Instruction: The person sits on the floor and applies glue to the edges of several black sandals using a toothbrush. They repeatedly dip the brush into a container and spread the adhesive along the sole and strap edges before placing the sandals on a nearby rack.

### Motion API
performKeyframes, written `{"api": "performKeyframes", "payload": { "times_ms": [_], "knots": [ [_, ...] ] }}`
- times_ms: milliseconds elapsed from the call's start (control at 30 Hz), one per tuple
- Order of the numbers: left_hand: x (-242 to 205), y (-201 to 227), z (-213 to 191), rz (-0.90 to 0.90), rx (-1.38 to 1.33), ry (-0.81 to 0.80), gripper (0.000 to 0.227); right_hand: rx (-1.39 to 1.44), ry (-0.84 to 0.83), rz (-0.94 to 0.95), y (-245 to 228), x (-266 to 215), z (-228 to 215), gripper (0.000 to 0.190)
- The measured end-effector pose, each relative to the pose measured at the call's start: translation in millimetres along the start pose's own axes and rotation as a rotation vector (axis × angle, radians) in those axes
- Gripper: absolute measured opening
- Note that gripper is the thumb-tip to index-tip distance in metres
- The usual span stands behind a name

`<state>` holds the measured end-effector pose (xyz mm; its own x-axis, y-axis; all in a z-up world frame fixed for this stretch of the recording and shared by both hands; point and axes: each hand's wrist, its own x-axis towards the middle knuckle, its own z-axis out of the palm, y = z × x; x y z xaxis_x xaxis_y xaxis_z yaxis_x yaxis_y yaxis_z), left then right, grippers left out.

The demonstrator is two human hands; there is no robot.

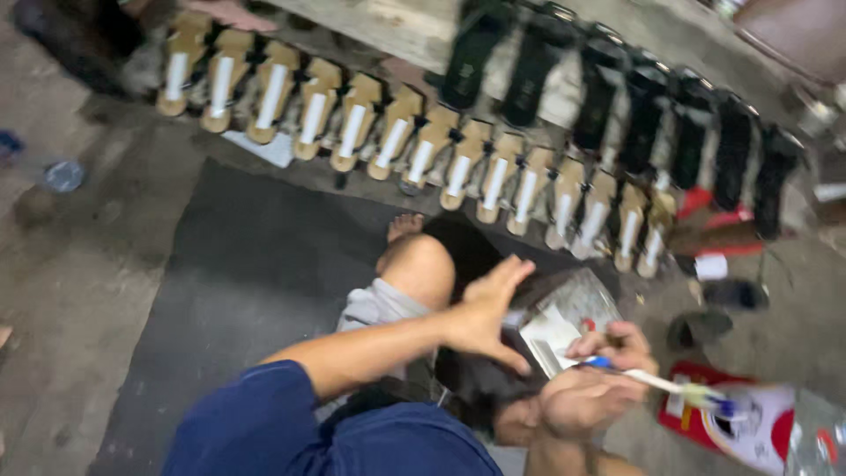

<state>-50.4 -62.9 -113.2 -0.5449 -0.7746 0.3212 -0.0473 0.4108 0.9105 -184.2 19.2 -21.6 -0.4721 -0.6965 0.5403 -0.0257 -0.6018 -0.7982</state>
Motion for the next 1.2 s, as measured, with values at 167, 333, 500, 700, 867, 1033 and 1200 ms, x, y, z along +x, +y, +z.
{"api": "performKeyframes", "payload": {
  "times_ms": [167,333,500,700,867,1033,1200],
  "knots": [
    [56.1,43.1,-70.7,0.088,-0.125,0.175,0.023,0.079,-0.199,0.596,12.6,-2.3,-87.5,0.038],
    [80.7,98.6,-108.9,0.095,-0.017,0.209,0.044,-0.681,-0.499,1.107,-2.3,-7.5,-158.0,0.027],
    [90.4,54.1,-125.9,0.694,0.861,-0.259,0.067,-1.779,-0.241,0.169,-122.5,30.2,-248.2,0.048],
    [76.5,-23.0,-230.2,0.239,1.514,-0.669,0.065,-1.776,-0.222,-0.025,-203.8,-33.5,-239.9,0.048],
    [77.4,-32.1,-215.6,0.643,1.261,-0.432,0.058,-1.656,-0.136,0.043,-184.0,-40.1,-208.2,0.043],
    [66.7,-41.6,-209.6,0.582,1.337,-0.49,0.059,-1.642,-0.299,0.005,-188.5,-26.3,-210.3,0.043],
    [72.6,-29.4,-237.9,0.466,1.486,-0.674,0.059,-1.69,-0.25,0.119,-208.4,-39.4,-203.6,0.042]
  ]
}}
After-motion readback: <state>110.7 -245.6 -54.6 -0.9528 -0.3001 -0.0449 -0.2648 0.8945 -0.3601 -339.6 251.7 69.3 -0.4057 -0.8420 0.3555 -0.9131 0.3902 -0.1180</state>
